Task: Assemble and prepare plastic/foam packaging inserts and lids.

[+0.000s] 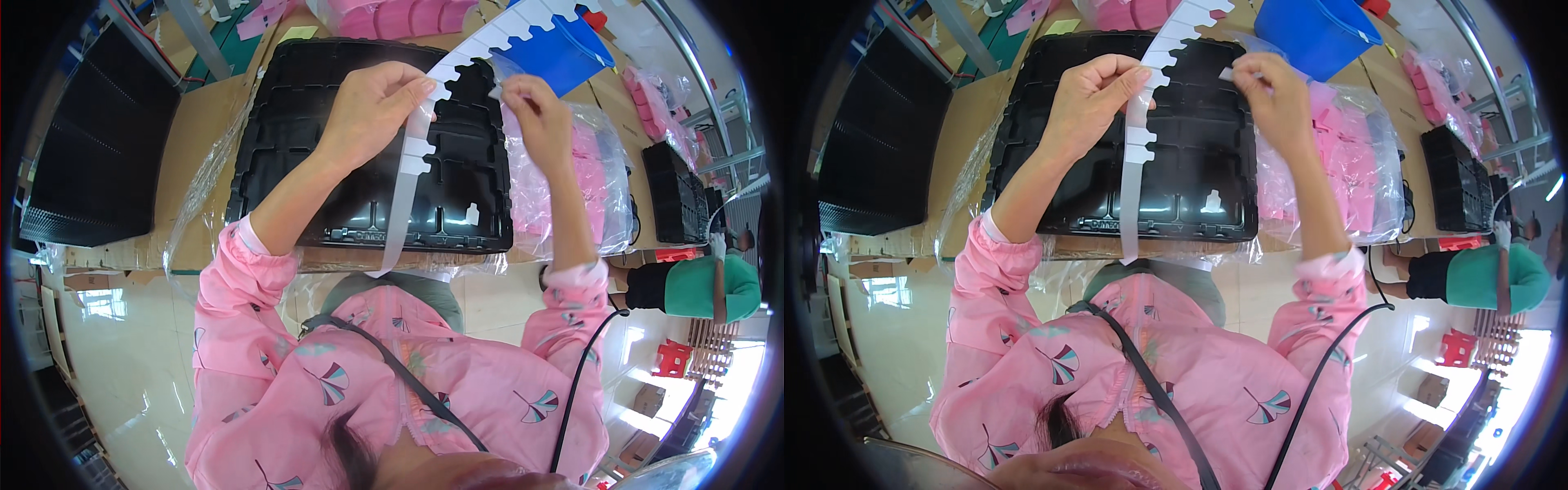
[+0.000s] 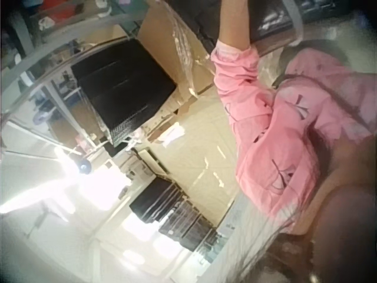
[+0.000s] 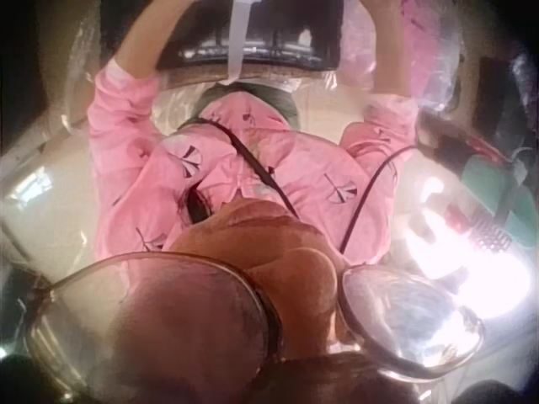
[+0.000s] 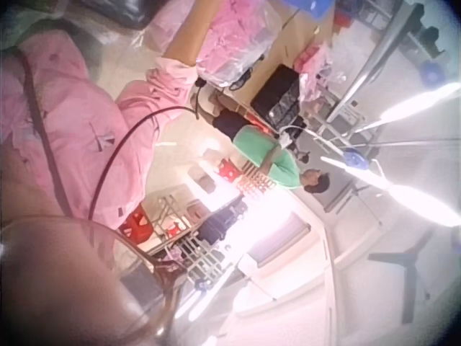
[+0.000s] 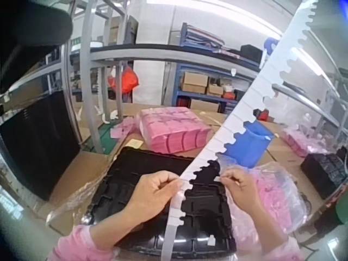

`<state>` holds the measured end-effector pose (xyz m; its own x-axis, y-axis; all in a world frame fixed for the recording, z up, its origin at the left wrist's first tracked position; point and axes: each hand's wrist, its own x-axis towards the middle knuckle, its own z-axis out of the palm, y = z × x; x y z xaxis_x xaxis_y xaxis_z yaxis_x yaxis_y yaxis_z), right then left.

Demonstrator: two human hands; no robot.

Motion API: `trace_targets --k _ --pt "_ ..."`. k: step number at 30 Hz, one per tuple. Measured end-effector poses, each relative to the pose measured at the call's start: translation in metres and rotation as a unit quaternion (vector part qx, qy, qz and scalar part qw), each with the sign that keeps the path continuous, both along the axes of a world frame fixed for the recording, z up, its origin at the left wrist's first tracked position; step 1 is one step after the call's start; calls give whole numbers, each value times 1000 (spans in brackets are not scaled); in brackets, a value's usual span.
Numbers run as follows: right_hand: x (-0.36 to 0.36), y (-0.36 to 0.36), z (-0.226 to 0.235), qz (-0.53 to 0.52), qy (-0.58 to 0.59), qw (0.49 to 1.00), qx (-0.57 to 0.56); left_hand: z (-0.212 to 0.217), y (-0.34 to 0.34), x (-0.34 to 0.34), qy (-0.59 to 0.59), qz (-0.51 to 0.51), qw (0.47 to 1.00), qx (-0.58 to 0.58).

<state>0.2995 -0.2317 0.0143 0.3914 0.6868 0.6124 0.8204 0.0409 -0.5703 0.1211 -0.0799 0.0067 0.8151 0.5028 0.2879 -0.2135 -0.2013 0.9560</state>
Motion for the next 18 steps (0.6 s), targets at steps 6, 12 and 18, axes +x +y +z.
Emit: trace_targets --k 6,12,18 --pt "100 45 -21 68 57 969 -230 1 8 -2 -12 -9 999 -33" --pt "90 84 6 54 -80 901 -423 0 11 -7 -5 13 998 -63" --pt "89 100 13 45 -147 874 -462 4 12 -9 -10 15 996 -85"
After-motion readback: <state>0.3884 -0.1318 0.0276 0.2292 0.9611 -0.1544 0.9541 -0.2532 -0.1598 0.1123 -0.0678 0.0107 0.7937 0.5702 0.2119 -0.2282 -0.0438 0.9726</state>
